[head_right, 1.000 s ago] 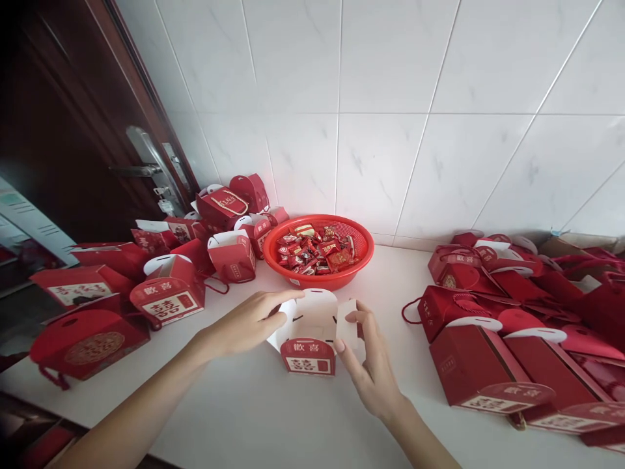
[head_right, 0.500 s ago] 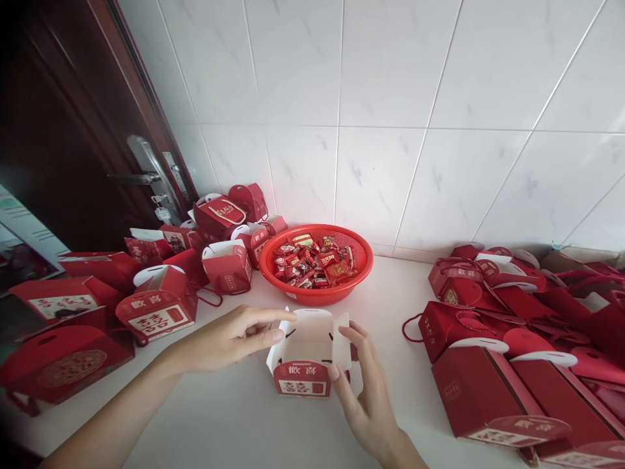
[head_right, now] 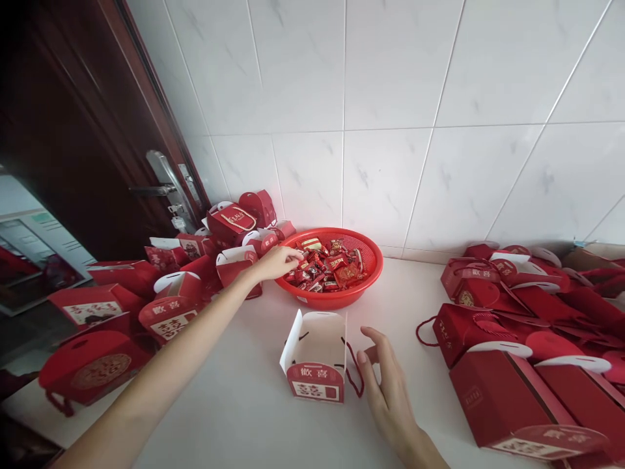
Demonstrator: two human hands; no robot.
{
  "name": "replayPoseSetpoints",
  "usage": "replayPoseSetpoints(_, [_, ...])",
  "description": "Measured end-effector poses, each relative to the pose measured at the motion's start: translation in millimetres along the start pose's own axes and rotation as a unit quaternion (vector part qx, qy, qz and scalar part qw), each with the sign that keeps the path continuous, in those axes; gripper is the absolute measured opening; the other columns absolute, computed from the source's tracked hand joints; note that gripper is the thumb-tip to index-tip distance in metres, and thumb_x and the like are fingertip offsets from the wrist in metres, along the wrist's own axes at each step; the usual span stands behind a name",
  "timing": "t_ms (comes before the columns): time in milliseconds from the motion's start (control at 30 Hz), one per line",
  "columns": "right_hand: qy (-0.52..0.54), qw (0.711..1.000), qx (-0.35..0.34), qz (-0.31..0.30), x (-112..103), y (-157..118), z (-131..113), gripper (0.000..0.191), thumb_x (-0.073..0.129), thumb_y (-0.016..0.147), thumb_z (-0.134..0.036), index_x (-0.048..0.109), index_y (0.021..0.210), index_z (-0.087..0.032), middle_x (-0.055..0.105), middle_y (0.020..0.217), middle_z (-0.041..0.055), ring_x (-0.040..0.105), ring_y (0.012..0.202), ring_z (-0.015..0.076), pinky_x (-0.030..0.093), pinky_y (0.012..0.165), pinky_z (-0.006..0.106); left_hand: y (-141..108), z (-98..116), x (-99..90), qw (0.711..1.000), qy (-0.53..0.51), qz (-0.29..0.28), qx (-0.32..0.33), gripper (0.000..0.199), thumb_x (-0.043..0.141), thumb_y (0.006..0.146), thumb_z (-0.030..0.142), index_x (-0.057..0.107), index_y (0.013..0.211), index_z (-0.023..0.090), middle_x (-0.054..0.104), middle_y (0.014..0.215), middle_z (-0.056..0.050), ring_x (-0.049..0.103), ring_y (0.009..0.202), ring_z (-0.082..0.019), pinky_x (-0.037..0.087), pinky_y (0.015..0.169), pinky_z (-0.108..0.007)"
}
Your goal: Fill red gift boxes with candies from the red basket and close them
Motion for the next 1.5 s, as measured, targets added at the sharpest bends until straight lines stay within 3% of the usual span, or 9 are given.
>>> replayPoseSetpoints(300, [0.033, 0.995, 0.078, -0.062, 20.3, -5.0, 24.9, 0.049, 0.037, 0.1, -0.059, 0.052, 0.126, -0.02, 0.065, 0.072, 0.0016, 0.063, 0.062, 0.0196, 0.052, 0.062, 0.032, 46.3, -5.1, 36.3, 0.995, 0.077, -0.054, 0.017, 0.014, 0.063, 0.086, 0.013, 0.076, 0.088, 0.019, 0.077, 0.101, -0.004, 0.07, 0.098, -0.021, 0.053, 0.086, -0.029])
replayPoseSetpoints(367, [0.049, 0.993, 0.092, -0.058, 23.5, -5.5, 33.5, 0.051, 0.038, 0.099, -0.06, 0.053, 0.127, -0.02, 0.064, 0.071, 0.0012, 0.062, 0.059, 0.0191, 0.051, 0.058, 0.031, 54.7, -7.3, 42.8, 0.994, 0.093, -0.051, 0.007, 0.011, 0.064, 0.092, 0.023, 0.072, 0.096, 0.016, 0.074, 0.103, -0.006, 0.069, 0.096, -0.02, 0.055, 0.088, -0.036])
replayPoseSetpoints(467, [0.063, 0.99, 0.112, -0.053, 25.4, -4.4, 39.7, 0.052, 0.04, 0.098, -0.061, 0.054, 0.125, -0.02, 0.064, 0.072, 0.0016, 0.062, 0.061, 0.0195, 0.05, 0.056, 0.03, 61.5, -9.9, 49.9, 0.993, 0.112, -0.048, -0.005, 0.025, 0.061, 0.097, 0.034, 0.066, 0.113, 0.015, 0.068, 0.115, -0.009, 0.067, 0.101, -0.02, 0.057, 0.089, -0.042])
replayPoseSetpoints(733, [0.073, 0.987, 0.13, -0.061, 25.2, -3.8, 36.7, 0.052, 0.041, 0.097, -0.062, 0.053, 0.123, -0.019, 0.061, 0.072, 0.001, 0.06, 0.06, 0.0194, 0.049, 0.055, 0.03, 61.5, -12.5, 52.9, 0.992, 0.115, -0.056, -0.007, 0.029, 0.061, 0.097, 0.035, 0.063, 0.12, 0.017, 0.065, 0.121, -0.01, 0.066, 0.103, -0.021, 0.057, 0.089, -0.043])
replayPoseSetpoints(900, [0.062, 0.996, 0.051, -0.046, 19.3, -2.1, 27.8, 0.038, 0.041, 0.101, -0.052, 0.054, 0.118, -0.021, 0.061, 0.073, 0.0004, 0.061, 0.062, 0.0184, 0.048, 0.055, 0.028, 59.7, -13.8, 50.0, 0.994, 0.092, -0.051, -0.012, 0.027, 0.061, 0.097, 0.036, 0.065, 0.114, 0.016, 0.067, 0.115, -0.008, 0.067, 0.099, -0.02, 0.058, 0.087, -0.041])
replayPoseSetpoints(1067, [0.044, 0.978, -0.205, -0.017, 3.2, -8.0, -29.1, 0.028, 0.049, 0.098, -0.051, 0.051, 0.095, -0.023, 0.057, 0.082, 0.0034, 0.059, 0.073, 0.019, 0.051, 0.063, 0.03, 57.7, -9.2, 43.5, 0.998, 0.059, -0.009, 0.007, 0.016, 0.061, 0.095, 0.029, 0.071, 0.091, 0.016, 0.072, 0.095, -0.006, 0.068, 0.09, -0.019, 0.055, 0.085, -0.036])
replayPoseSetpoints(1133, [0.007, 0.966, -0.258, -0.006, 3.8, -13.0, -43.6, 0.027, 0.062, 0.092, -0.045, 0.046, 0.088, -0.024, 0.054, 0.078, 0.0016, 0.055, 0.069, 0.0176, 0.048, 0.057, 0.027, 57.1, -4.1, 39.3, 0.998, 0.047, 0.014, 0.027, 0.016, 0.059, 0.091, 0.02, 0.072, 0.082, 0.016, 0.073, 0.088, -0.007, 0.069, 0.088, -0.021, 0.053, 0.084, -0.034])
replayPoseSetpoints(1300, [-0.077, 0.962, -0.259, 0.028, 18.0, -15.4, -43.4, 0.031, 0.068, 0.089, -0.025, 0.04, 0.075, -0.024, 0.053, 0.067, -0.0016, 0.051, 0.059, 0.0141, 0.042, 0.052, 0.024, 55.5, 18.2, 30.9, 0.994, 0.032, 0.043, 0.095, 0.022, 0.052, 0.086, 0.017, 0.074, 0.085, 0.018, 0.075, 0.099, -0.008, 0.069, 0.093, -0.023, 0.051, 0.086, -0.032])
replayPoseSetpoints(1500, [-0.105, 0.967, -0.233, 0.005, 28.0, -7.0, -33.2, 0.03, 0.061, 0.093, -0.029, 0.045, 0.069, -0.023, 0.057, 0.066, -0.0002, 0.051, 0.057, 0.0151, 0.041, 0.055, 0.027, 61.6, 66.0, 47.6, 0.985, 0.023, -0.031, 0.169, 0.027, 0.059, 0.079, 0.018, 0.077, 0.097, 0.022, 0.077, 0.107, -0.005, 0.069, 0.102, -0.025, 0.052, 0.092, -0.032])
Point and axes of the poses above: each hand's wrist, its own y-axis towards the middle knuckle, its own x-axis out of the palm, z = x × y, the point moved 7 cm from there along y, towards the middle knuckle
